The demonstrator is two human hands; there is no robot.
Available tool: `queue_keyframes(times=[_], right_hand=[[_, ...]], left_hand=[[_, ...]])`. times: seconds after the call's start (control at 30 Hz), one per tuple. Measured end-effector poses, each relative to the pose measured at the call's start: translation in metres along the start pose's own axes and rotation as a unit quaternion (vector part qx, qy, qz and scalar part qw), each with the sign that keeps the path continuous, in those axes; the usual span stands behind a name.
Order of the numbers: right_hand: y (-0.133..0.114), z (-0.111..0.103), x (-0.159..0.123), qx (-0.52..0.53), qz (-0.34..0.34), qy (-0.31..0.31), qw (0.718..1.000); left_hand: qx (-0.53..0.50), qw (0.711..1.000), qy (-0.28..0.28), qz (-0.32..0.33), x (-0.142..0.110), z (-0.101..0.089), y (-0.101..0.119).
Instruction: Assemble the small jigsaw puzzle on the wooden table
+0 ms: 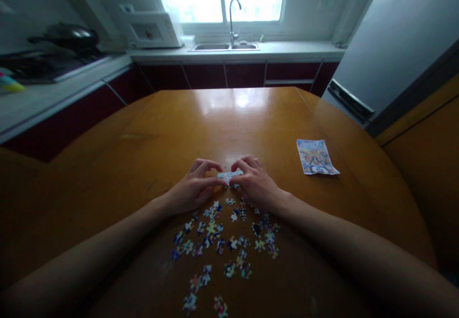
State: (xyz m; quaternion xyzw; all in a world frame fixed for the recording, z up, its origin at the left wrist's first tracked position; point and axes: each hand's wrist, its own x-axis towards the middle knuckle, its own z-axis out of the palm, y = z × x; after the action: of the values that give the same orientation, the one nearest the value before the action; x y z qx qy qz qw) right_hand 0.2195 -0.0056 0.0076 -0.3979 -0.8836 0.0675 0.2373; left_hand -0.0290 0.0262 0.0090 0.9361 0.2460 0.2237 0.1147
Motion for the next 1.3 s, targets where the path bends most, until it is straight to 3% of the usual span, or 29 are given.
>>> queue_keyframes(times=[0.3,0.6,1.0,1.17,1.3], right_hand=[[0.002,0.002,0.001,-0.019,-0.015,0.004,1.0],[-0.001,0.006,-0.001,-0.001,0.007,-0.01,1.0],[-0.002,0.006,0.0,0.022,0.01,0.001,1.0],[0.001,-0.001,0.002,0.106,0.047,0.091,0.989],[0.02,-0.005,0.006,0.146,0.099,0.169,0.97]], left_hand=[[-0.002,1.0,0.02,0.008,-0.001,0.003,-0.004],[-0.024,0.999,-0.006,-0.025,0.0,0.001,-0.003],[-0.022,0.999,-0.022,-0.022,0.0,-0.002,-0.001],[-0.042,0.998,0.015,-0.051,0.0,-0.001,-0.001],[-0.044,0.993,0.062,-0.087,0.001,0.001,-0.003]])
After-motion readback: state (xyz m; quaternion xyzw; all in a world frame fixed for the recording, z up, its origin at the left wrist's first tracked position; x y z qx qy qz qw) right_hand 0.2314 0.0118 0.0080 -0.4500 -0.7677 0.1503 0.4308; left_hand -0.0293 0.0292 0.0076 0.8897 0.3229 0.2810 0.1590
